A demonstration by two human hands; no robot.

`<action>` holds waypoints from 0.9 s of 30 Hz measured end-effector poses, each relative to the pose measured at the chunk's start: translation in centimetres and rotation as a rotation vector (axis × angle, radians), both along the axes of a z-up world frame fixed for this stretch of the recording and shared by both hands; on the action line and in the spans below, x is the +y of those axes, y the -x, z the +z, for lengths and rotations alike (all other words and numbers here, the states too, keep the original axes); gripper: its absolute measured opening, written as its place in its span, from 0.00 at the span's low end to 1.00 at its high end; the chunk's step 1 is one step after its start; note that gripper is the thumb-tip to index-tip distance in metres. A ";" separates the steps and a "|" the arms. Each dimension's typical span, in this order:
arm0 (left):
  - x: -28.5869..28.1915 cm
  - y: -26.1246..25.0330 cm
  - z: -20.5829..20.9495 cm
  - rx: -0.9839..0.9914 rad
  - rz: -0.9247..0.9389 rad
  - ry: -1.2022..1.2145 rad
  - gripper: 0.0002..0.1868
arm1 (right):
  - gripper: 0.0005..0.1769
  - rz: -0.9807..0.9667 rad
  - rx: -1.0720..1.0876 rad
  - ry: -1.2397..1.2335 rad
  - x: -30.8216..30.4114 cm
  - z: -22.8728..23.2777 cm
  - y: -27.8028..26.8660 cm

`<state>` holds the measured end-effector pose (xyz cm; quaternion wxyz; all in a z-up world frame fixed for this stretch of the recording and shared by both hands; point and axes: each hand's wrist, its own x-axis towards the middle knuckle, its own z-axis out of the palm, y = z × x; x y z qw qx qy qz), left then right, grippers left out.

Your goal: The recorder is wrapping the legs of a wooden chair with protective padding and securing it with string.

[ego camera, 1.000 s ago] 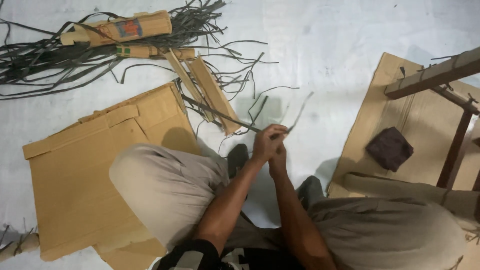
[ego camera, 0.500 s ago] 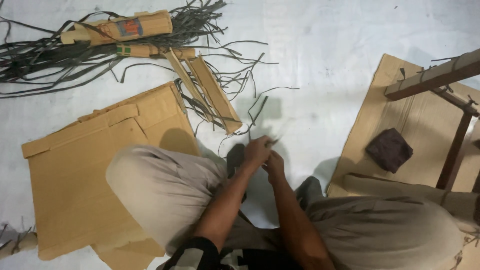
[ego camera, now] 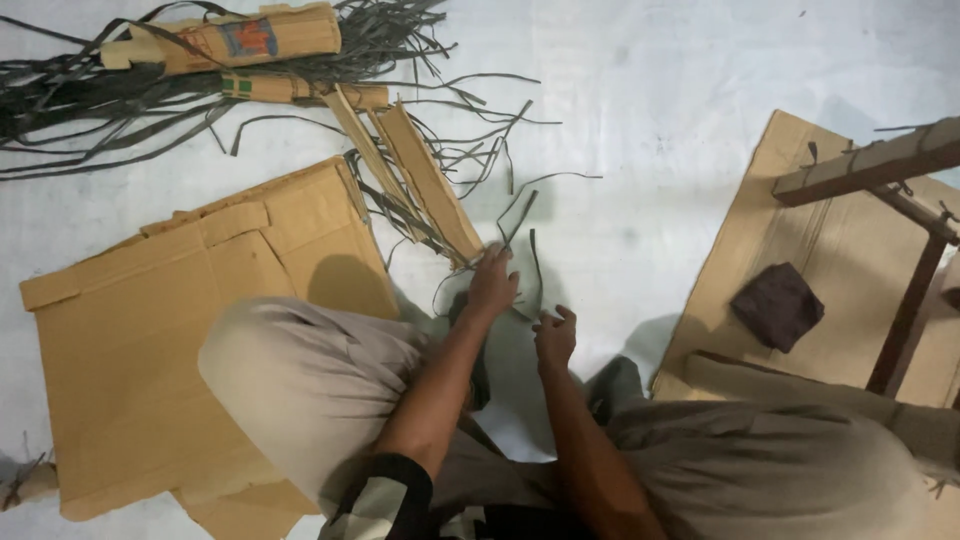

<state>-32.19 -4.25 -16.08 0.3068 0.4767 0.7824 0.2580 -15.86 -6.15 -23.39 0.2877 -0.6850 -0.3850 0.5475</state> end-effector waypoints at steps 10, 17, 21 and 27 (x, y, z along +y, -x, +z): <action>1.9 7.3 -3.9 0.203 0.313 0.302 0.46 | 0.36 0.489 -0.615 -0.197 0.1 3.1 1.9; 3.7 9.8 -3.0 0.355 0.246 -0.010 0.24 | 0.41 1.025 -0.769 -0.087 2.2 4.6 3.1; 5.5 11.1 -2.4 0.306 0.078 0.076 0.26 | 0.51 1.111 -0.748 0.007 2.7 5.9 3.2; 7.2 11.6 -0.3 0.300 -0.047 0.238 0.32 | 0.53 1.179 -0.795 -0.014 2.9 7.1 3.4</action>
